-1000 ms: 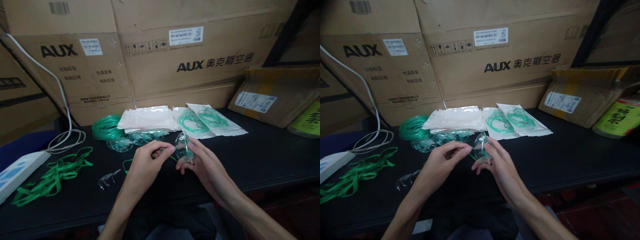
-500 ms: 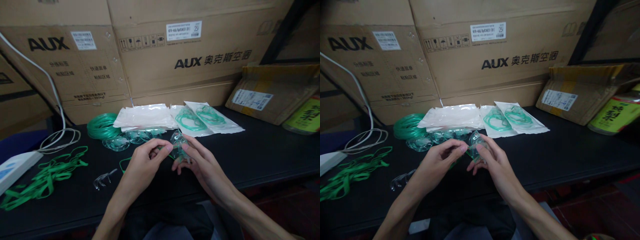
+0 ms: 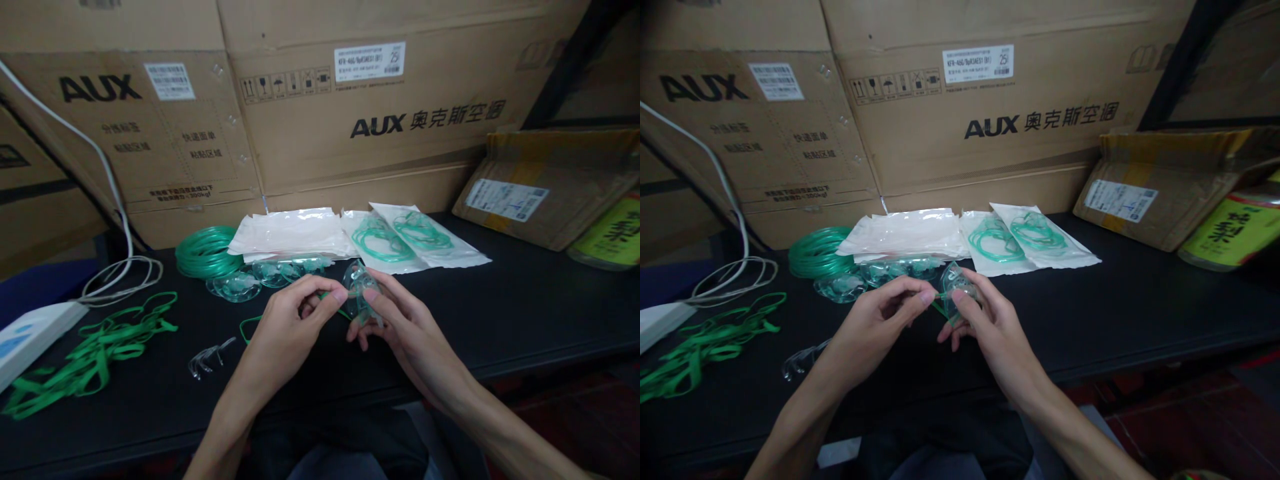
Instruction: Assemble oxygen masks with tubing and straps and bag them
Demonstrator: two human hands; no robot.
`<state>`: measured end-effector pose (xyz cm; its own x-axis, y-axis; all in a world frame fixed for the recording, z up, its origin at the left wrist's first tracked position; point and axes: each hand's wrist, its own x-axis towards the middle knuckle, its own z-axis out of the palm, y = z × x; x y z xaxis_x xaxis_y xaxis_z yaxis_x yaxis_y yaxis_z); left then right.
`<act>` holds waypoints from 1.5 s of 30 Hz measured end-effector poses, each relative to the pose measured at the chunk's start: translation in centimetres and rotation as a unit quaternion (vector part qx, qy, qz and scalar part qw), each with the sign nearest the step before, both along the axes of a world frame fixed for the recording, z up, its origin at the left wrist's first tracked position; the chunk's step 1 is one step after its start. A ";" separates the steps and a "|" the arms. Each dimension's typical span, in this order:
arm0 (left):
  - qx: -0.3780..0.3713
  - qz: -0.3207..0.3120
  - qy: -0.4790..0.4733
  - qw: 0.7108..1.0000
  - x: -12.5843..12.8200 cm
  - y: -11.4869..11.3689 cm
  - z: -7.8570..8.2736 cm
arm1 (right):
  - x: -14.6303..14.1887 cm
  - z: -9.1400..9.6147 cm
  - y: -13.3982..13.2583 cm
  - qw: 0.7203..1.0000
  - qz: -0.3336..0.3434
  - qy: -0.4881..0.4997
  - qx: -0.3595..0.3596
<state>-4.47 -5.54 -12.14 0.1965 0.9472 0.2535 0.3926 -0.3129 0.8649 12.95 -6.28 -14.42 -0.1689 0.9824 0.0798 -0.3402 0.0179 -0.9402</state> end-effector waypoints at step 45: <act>0.050 -0.033 0.102 0.993 0.2 -0.7 0.6 | 0.4 -1.7 0.4 0.975 -0.117 -0.116 0.148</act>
